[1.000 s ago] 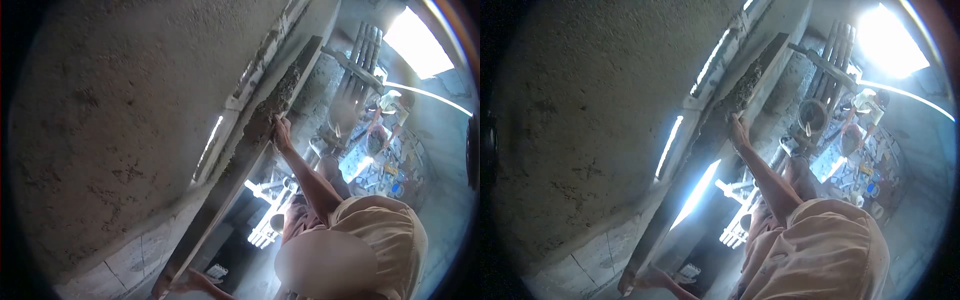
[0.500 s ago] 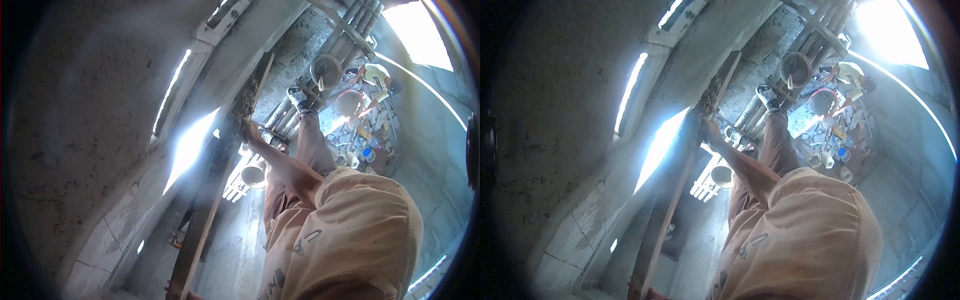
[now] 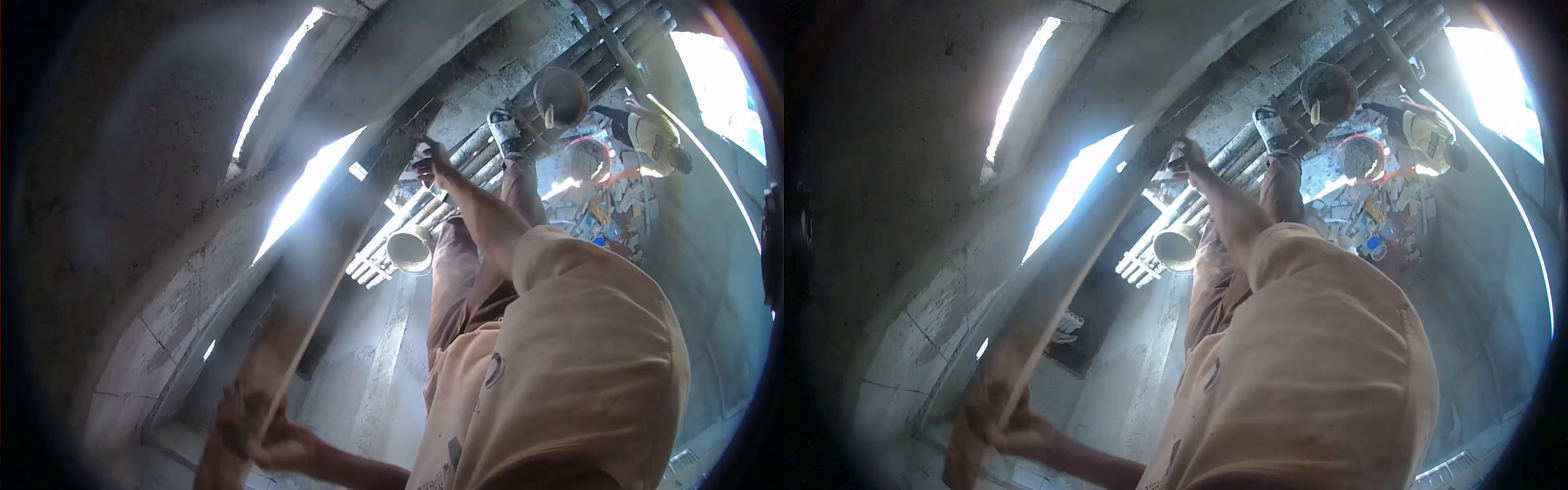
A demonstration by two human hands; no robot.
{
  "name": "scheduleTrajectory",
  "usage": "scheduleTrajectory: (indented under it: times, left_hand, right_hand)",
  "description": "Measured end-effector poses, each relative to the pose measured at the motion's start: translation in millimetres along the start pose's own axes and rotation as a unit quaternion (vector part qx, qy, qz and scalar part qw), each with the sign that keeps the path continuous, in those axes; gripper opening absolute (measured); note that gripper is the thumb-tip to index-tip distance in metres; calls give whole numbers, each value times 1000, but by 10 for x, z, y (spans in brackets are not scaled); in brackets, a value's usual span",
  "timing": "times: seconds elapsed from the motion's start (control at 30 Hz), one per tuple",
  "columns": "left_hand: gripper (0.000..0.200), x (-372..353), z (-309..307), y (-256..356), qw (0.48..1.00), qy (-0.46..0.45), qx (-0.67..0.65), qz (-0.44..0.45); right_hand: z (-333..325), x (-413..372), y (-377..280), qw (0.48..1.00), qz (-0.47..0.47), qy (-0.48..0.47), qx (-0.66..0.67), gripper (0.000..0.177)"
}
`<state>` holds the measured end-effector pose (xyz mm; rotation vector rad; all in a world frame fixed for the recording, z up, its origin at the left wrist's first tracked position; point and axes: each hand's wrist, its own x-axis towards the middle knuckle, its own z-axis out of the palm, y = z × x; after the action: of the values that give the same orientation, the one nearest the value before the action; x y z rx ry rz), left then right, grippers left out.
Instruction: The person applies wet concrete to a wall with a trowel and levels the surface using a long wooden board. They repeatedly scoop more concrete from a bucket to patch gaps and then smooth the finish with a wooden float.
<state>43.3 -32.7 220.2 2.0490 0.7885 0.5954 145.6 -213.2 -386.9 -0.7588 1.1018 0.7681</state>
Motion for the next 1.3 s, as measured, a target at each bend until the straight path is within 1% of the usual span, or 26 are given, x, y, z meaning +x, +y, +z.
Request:
scheduleTrajectory:
  times: [0.03, 0.07, 0.1, 0.13, 0.17, 0.2, 0.23, 0.27, 0.3, 0.33, 0.37, 0.4, 0.47, 0.53, 0.6, 0.67, 0.73, 0.8, 0.87, 0.93, 1.0, 1.03, 1.13, 1.2, 1.27, 1.3]
  left_hand:
    - [62, 19, 206, -151, 999, -24, 9, 39]
    - [55, 39, 414, -303, 996, -48, 15, 77]
    - [51, 45, 674, -450, 994, -65, 7, 88]
    - [52, 79, 873, -655, 998, -54, 0, 40]
    - [52, 110, 1060, -831, 999, -44, -6, -9]
    - [50, 56, 1340, -902, 997, -13, 54, -48]
    - [48, 33, 1534, -1058, 993, -18, 82, -78]
    - [46, 8, 1729, -1215, 988, -24, 110, -108]
    - [44, 9, 1829, -1573, 984, -61, 103, -129]
    - [43, 0, 1875, -2047, 969, -108, 221, 33]
    - [43, -52, 2000, -2296, 938, -147, 305, 71]
    - [43, -106, 2124, -2545, 899, -180, 382, 115]
    - [42, -168, 2468, -2868, 872, -225, 434, 28]
    - [42, -161, 2748, -3425, 863, -250, 439, 6]
    - [41, -169, 3030, -3786, 865, -266, 425, -26]
    - [40, -230, 3288, -3926, 886, -259, 375, -90]
    - [39, -286, 3498, -3832, 930, -224, 267, -114]
    - [42, -334, 3715, -3587, 974, -173, 118, -83]
    - [47, -474, 3930, -4031, 972, -143, 174, -72]
    - [52, -576, 4062, -4395, 971, -133, 184, -75]
    - [58, -648, 4130, -4599, 973, -151, 150, -94]
    - [53, -611, 4142, -4345, 956, -158, 134, -208]
    - [32, -674, 4212, -4451, 977, -106, 174, -67]
    - [33, -628, 4254, -4468, 975, -132, 158, -88]
    - [34, -617, 4285, -4428, 975, -138, 139, -104]
    - [34, -623, 4289, -4466, 972, -141, 167, -82]
  right_hand:
    - [-300, 247, 33, 1000, -6, -28, 3, 78]
    - [-531, 188, -154, 1000, 12, 5, 10, 76]
    - [-859, 144, -319, 1000, -3, 3, 6, 61]
    - [-1226, -86, -334, 992, -126, -5, -15, 53]
    - [-1696, -214, -446, 991, -120, -48, 33, 45]
    - [-2335, -165, -380, 977, -196, -82, 19, 47]
    - [-2963, -114, -318, 955, -272, -116, 12, 52]
    - [-3473, -356, -355, 956, -283, -14, -74, 43]
    - [-3961, -648, -347, 934, -272, 110, -204, 38]
    - [-4417, -937, -314, 895, -243, 203, -315, 37]
    - [-4838, -1232, -297, 856, -210, 268, -388, 42]
    - [-5165, -1496, -294, 834, -188, 303, -422, 51]
    - [-5607, -2362, -169, 838, -172, 336, -395, 54]
    - [-6329, -2829, 150, 813, -117, 393, -414, 67]
    - [-5788, -3587, 103, 867, 10, 416, -275, 64]
    - [-5727, -3928, 310, 857, 56, 443, -257, 60]
    - [-5577, -4083, 481, 854, 82, 445, -256, 60]
    - [-5416, -4086, 598, 858, 108, 432, -258, 59]
    - [-5257, -4031, 661, 871, 124, 404, -251, 59]
    - [-5155, -3917, 708, 886, 126, 371, -247, 59]
    - [-5036, -3838, 644, 889, 111, 357, -264, 58]
    - [-4966, -3811, 590, 889, 101, 351, -277, 58]
    - [-4886, -3717, 522, 888, 84, 328, -311, 52]
    - [-4902, -3653, 505, 875, 87, 323, -351, 49]
    - [-4739, -3638, 353, 888, 86, 328, -310, 46]
    - [-4665, -3610, 266, 894, 85, 330, -290, 44]
